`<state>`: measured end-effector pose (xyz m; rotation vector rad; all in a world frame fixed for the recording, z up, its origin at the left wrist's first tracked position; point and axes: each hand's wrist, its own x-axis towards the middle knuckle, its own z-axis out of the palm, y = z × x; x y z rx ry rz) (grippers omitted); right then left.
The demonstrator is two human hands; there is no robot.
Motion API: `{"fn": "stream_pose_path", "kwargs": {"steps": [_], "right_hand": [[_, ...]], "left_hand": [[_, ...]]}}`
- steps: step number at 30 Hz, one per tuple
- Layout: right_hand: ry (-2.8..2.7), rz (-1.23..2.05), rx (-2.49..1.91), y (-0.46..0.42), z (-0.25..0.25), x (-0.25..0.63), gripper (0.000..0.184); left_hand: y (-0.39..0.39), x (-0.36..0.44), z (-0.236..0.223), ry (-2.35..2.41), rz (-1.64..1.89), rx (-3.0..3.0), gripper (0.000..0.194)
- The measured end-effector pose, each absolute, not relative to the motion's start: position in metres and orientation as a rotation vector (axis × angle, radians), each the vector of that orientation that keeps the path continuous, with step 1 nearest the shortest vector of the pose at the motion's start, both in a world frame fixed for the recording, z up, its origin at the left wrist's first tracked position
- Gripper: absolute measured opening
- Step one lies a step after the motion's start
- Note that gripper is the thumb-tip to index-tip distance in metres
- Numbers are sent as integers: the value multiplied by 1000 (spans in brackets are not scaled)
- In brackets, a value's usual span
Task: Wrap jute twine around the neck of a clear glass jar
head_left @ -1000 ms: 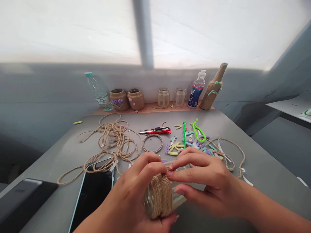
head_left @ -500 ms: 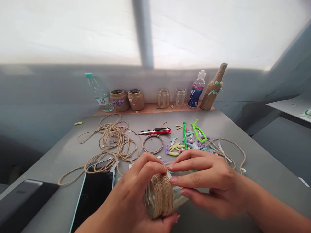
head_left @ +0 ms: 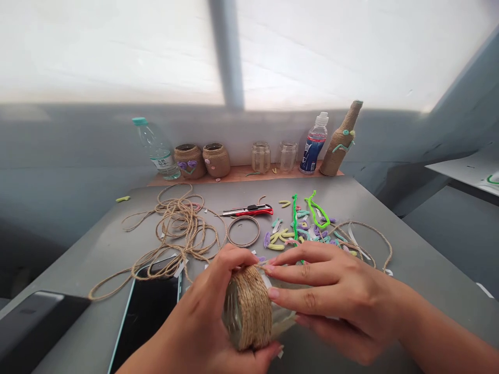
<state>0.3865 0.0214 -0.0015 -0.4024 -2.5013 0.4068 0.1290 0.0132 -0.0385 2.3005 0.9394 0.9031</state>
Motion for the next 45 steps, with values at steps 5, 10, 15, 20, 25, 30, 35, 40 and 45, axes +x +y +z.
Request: {"fn": "stream_pose_path", "kwargs": {"steps": [5, 10, 15, 20, 25, 30, 35, 40, 45], "right_hand": [[-2432, 588, -389, 20, 0, 385, 32], [-2028, 774, -575, 15, -4, 376, 25], [-1849, 995, -847, 9, -5, 369, 5], [-1821, 1123, -979, 5, -8, 368, 6], [-1803, 1194, -995, 5, -12, 362, 8], [-1783, 1193, -1001, 5, -13, 359, 5], [-1752, 1212, -991, 3, -14, 358, 6], [-1744, 1168, -978, 2, -14, 355, 7], [-1799, 1058, -962, 3, -16, 356, 8]], "left_hand": [[15, 129, -40, 972, 894, 2015, 84], [15, 126, -41, 785, 849, 1816, 80], [14, 125, -43, 704, 806, 1745, 80], [15, 126, -44, 728, 833, 1704, 82], [16, 127, -35, 783, 770, 1844, 87], [17, 126, -32, 807, 753, 1969, 85], [19, 128, -32, 802, 756, 1958, 68], [20, 130, -30, 782, 752, 1995, 65], [19, 129, -31, 780, 754, 1997, 65]]}}
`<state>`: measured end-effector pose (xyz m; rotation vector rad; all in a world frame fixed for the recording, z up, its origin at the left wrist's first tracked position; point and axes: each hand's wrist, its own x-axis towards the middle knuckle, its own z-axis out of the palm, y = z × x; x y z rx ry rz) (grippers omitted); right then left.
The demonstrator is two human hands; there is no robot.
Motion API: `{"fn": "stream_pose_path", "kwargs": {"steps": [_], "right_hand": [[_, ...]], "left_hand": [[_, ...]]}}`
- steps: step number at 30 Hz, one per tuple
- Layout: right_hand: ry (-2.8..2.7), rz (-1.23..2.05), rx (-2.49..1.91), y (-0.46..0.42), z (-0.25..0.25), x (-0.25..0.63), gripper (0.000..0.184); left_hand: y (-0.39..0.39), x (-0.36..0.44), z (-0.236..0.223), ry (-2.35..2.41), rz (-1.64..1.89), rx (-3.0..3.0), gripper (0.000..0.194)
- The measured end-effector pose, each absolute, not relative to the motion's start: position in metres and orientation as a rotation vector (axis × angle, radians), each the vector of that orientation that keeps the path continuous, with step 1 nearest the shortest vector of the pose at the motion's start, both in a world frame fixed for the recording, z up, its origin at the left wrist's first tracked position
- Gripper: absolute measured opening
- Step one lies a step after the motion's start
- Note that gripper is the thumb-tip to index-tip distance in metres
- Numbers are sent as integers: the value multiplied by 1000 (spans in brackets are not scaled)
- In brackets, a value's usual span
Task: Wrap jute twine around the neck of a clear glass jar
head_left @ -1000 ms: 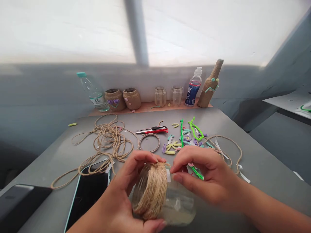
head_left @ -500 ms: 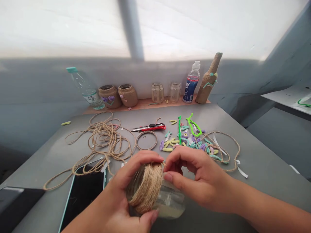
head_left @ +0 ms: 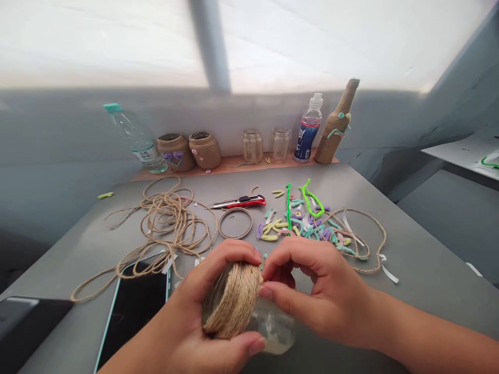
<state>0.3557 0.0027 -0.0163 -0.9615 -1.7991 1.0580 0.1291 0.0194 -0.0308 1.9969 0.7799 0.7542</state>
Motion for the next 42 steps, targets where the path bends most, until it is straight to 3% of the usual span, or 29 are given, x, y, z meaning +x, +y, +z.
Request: {"fn": "stream_pose_path", "kwargs": {"steps": [12, 33, 42], "right_hand": [[-1882, 904, -875, 3, -19, 358, 8], [-1870, 943, -895, 4, -17, 359, 3], [-1878, 945, -872, 4, -18, 360, 9]], "left_hand": [[18, 129, -31, 775, 763, 2044, 67], [17, 129, -33, 783, 736, 2042, 68], [17, 129, -31, 759, 723, 2044, 66]]}}
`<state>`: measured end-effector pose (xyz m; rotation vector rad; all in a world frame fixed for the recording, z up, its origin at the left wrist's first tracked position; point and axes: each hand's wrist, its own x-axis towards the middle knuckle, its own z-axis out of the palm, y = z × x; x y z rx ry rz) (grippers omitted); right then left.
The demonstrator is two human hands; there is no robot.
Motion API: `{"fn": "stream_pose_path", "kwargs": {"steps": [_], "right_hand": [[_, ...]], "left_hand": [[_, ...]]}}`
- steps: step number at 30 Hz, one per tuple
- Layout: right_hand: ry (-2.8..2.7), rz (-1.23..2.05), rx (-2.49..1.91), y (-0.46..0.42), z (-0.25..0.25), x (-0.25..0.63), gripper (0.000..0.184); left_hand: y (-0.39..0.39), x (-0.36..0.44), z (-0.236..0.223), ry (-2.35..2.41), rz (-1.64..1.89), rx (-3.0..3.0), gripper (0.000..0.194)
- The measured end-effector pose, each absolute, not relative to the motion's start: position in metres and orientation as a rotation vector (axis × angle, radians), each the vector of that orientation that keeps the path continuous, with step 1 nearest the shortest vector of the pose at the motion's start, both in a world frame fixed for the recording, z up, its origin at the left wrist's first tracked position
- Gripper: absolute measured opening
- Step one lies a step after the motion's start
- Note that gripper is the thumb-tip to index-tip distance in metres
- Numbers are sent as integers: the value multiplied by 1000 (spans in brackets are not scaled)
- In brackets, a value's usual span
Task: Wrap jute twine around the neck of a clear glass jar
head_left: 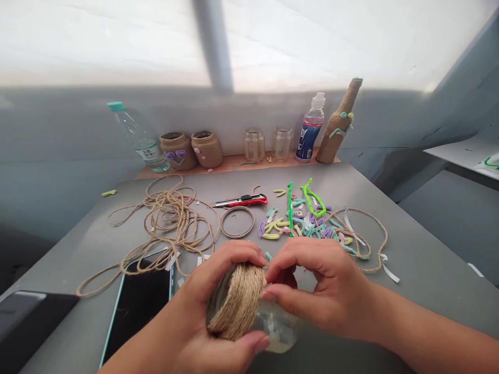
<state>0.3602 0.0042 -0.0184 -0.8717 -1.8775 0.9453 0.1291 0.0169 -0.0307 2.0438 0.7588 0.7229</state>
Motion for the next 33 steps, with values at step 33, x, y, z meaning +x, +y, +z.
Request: {"fn": "stream_pose_path", "kwargs": {"steps": [33], "right_hand": [[-2086, 499, -724, -5, -15, 361, 13]], "left_hand": [[14, 125, -34, 830, 707, 2105, 74]]}}
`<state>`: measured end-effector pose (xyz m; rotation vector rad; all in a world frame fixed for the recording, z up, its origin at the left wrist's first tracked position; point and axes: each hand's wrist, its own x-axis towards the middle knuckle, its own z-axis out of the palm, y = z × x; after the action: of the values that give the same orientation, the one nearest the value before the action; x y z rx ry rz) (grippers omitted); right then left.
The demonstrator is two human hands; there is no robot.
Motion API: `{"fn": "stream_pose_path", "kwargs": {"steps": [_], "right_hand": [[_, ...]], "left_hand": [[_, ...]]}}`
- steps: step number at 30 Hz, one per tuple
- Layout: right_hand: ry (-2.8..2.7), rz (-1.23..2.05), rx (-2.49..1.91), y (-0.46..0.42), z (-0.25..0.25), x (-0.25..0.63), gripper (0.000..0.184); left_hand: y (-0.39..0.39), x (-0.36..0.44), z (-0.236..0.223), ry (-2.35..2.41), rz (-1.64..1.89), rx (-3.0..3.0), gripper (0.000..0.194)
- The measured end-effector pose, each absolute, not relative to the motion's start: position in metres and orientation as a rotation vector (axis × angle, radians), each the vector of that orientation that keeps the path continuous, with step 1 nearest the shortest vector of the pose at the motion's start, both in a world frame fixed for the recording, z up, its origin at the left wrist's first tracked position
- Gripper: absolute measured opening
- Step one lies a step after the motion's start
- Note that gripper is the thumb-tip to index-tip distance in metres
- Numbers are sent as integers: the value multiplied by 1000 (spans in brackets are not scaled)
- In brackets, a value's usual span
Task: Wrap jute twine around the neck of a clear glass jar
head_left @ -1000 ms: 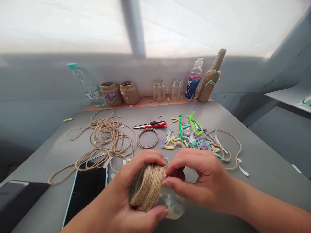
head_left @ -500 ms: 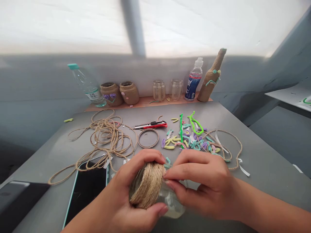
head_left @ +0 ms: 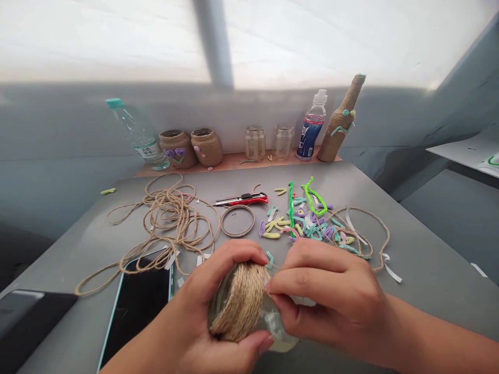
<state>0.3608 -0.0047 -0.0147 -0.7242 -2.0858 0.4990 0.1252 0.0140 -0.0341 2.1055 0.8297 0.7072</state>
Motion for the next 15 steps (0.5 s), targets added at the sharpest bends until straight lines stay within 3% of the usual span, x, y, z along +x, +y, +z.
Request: {"fn": "stream_pose_path", "kwargs": {"steps": [3, 7, 15], "right_hand": [[-1969, 670, -803, -3, -15, 358, 19], [-1876, 917, -916, -2, -12, 356, 13], [-1833, 1005, -955, -2, -13, 358, 10]], "left_hand": [[14, 125, -36, 833, 724, 2067, 74], [15, 126, -35, 832, 695, 2031, 71], [15, 129, -33, 803, 691, 2006, 70]]}}
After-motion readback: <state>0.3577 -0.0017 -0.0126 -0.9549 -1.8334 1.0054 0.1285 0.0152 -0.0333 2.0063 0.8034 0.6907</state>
